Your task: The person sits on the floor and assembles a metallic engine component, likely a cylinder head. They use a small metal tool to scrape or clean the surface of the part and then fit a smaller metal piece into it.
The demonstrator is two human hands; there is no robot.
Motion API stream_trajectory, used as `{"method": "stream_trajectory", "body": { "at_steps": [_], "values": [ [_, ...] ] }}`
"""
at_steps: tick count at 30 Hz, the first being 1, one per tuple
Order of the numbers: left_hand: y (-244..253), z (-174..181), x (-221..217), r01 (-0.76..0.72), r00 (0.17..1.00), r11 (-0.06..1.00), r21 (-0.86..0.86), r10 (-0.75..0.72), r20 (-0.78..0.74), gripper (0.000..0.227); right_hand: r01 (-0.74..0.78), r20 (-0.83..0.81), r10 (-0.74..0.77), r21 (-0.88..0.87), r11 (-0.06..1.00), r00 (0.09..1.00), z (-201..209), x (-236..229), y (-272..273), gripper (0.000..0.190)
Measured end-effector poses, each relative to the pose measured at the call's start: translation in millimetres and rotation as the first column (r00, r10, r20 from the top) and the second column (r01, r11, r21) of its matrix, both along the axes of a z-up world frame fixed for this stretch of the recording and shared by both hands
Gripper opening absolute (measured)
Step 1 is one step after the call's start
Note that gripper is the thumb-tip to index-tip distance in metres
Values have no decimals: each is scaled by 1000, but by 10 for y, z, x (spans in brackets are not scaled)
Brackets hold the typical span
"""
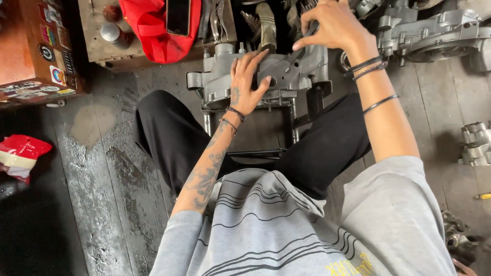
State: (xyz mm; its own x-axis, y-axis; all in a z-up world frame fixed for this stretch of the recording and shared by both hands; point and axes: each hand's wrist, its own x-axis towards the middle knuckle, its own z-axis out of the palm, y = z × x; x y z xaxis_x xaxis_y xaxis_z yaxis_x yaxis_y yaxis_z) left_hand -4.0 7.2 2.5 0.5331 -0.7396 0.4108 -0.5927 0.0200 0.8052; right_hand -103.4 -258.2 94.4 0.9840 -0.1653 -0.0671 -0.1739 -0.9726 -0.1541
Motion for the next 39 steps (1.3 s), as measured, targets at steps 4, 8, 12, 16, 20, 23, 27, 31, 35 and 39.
{"method": "stream_trajectory", "body": {
  "at_steps": [4,8,12,16,20,23,27,31,35,39],
  "values": [
    [12,-31,-3,9,1000,1000,-15,-9,-6,59,25,-25,-27,-79,997,999,213,47,62,44],
    [-7,-9,-5,-7,1000,1000,-31,6,-2,61,-122,69,144,-259,958,987,79,94,-20,46],
    [-3,-12,-14,-17,1000,999,-30,17,-5,61,-78,161,116,-226,971,980,2,47,-77,42],
    [-10,6,-25,-26,1000,999,-40,26,-8,61,-68,156,83,-97,993,984,-219,-26,-271,48],
    [-12,22,-18,-34,999,998,-48,35,13,63,-33,278,4,102,994,961,-259,-42,-162,51],
    [-3,68,-34,-30,1000,999,-39,30,2,64,-21,204,-25,223,975,979,-279,-19,123,43],
    [7,43,-51,-29,999,999,-40,28,-15,62,33,336,-37,18,999,941,-271,-63,20,49],
    [-45,22,-1,-45,999,998,-40,44,-8,68,-46,340,5,114,992,940,-247,66,150,47],
    [0,34,-29,-18,999,999,-40,17,-32,66,54,405,-68,46,997,912,-381,83,23,47],
    [7,43,-47,-14,999,998,-62,11,-40,64,-16,464,-216,447,894,859,-385,77,-128,41]
  ]
}}
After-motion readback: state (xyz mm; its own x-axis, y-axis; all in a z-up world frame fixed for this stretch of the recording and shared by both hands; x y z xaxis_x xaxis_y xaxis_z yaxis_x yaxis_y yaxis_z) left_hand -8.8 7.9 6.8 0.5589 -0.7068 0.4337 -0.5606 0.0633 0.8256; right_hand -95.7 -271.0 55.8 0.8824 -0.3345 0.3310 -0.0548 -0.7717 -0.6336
